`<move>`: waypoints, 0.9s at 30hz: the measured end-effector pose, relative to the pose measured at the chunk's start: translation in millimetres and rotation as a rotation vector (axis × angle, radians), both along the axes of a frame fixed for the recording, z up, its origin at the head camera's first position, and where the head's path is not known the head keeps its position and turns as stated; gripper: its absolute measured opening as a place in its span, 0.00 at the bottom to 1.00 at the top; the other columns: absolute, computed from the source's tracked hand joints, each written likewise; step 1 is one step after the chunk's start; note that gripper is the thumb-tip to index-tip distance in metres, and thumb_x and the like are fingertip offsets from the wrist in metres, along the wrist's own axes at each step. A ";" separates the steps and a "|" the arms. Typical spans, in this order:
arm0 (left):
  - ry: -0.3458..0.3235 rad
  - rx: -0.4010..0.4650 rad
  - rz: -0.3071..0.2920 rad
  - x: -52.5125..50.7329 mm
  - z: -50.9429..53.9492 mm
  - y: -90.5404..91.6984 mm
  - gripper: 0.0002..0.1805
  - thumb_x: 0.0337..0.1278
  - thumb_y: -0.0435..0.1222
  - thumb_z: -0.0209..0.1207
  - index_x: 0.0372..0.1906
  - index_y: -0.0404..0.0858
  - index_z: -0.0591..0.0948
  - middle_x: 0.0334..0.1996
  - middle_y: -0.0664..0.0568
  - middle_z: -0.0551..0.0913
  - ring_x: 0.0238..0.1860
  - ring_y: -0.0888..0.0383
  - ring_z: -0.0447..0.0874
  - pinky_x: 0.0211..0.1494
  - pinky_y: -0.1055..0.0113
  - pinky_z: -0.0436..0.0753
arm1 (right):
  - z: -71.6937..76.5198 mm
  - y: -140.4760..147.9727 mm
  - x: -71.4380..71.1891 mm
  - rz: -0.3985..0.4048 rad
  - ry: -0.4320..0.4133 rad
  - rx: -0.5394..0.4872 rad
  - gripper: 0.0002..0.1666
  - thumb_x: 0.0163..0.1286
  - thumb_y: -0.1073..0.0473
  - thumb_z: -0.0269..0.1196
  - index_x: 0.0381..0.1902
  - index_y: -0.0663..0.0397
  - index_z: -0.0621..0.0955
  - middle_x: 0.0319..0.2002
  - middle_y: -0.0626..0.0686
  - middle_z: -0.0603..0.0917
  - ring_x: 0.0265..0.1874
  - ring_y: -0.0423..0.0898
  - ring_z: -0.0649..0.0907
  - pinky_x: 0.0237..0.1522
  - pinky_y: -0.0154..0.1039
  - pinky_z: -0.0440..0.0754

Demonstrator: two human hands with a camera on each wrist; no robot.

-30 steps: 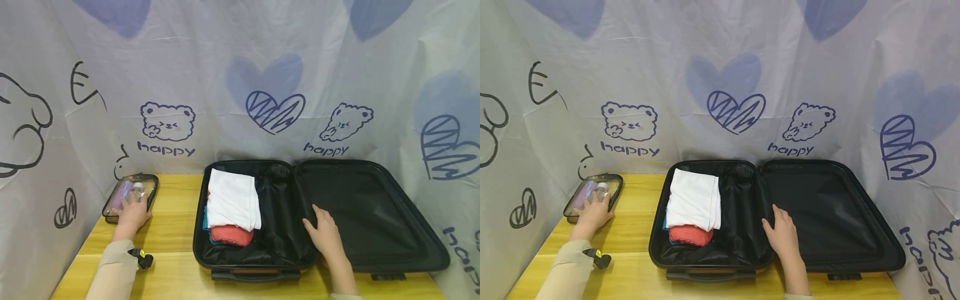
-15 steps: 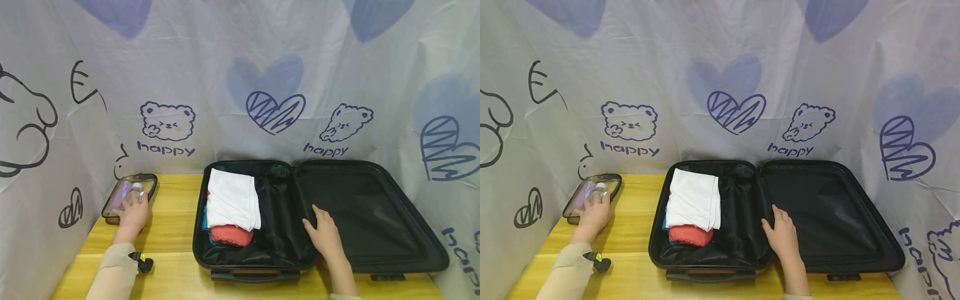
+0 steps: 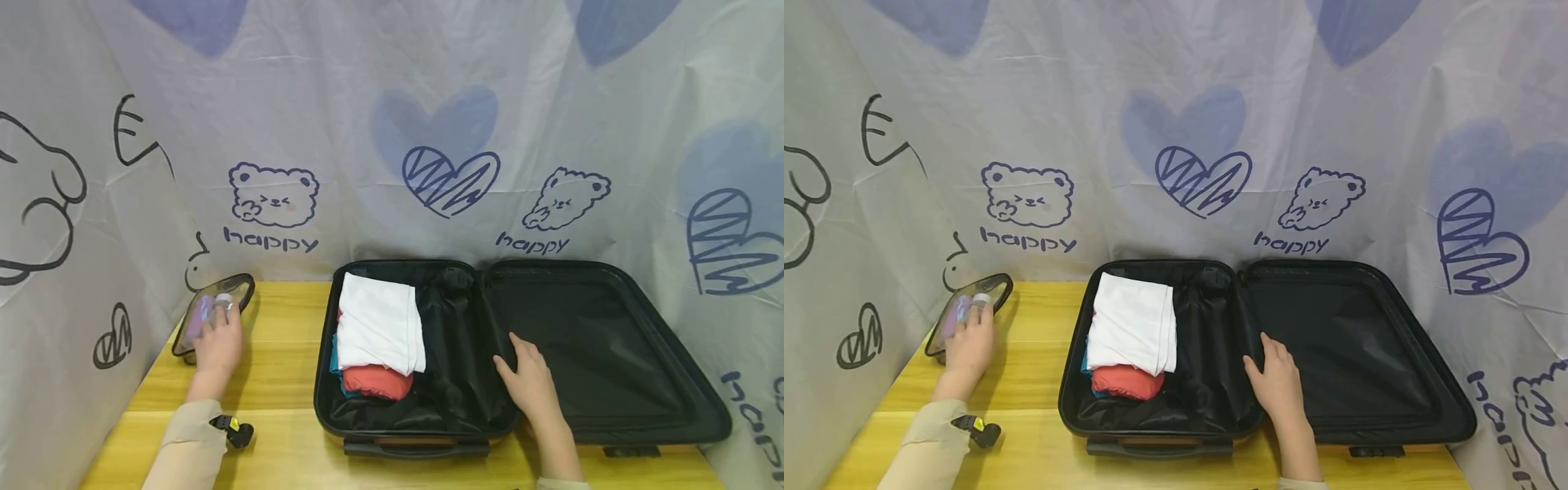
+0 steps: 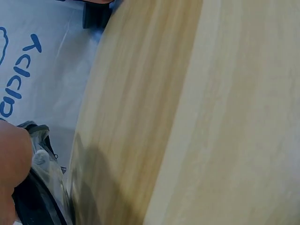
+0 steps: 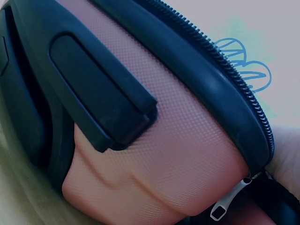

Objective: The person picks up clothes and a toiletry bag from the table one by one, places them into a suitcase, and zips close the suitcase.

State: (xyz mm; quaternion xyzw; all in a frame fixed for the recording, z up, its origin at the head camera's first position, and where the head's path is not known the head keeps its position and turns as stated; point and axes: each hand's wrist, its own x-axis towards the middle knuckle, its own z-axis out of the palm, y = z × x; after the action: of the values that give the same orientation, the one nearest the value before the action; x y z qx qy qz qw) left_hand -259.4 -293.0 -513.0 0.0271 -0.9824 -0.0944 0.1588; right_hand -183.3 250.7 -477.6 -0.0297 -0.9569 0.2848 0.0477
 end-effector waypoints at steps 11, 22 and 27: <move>0.662 -0.072 0.040 0.8 9.4 7.4 0.16 0.67 0.28 0.50 0.55 0.27 0.78 0.43 0.30 0.84 0.26 0.30 0.81 0.19 0.40 0.76 | 1.4 0.5 -0.1 0.002 -0.015 0.009 0.39 0.73 0.48 0.54 0.75 0.61 0.58 0.71 0.69 0.61 0.70 0.69 0.61 0.67 0.68 0.61; 0.811 -0.057 0.067 -1.4 23.2 10.8 0.14 0.66 0.30 0.53 0.53 0.32 0.80 0.41 0.33 0.85 0.29 0.31 0.83 0.18 0.38 0.74 | 1.6 -0.4 -0.5 0.004 -0.024 0.009 0.39 0.74 0.48 0.54 0.75 0.60 0.57 0.71 0.68 0.61 0.70 0.69 0.61 0.67 0.68 0.61; 0.898 -0.116 0.039 -4.3 39.1 16.4 0.14 0.69 0.33 0.53 0.52 0.33 0.81 0.41 0.36 0.86 0.29 0.33 0.84 0.22 0.41 0.78 | 2.1 0.3 -0.8 0.000 -0.010 0.011 0.39 0.73 0.48 0.54 0.74 0.61 0.58 0.71 0.68 0.61 0.70 0.69 0.62 0.67 0.68 0.61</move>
State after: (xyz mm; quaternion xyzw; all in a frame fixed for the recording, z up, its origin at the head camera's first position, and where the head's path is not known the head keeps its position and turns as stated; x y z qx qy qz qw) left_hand -263.7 -276.7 -473.8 -0.0070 -0.8193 -0.0387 0.5720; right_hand -184.1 250.9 -475.5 -0.0310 -0.9588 0.2793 0.0431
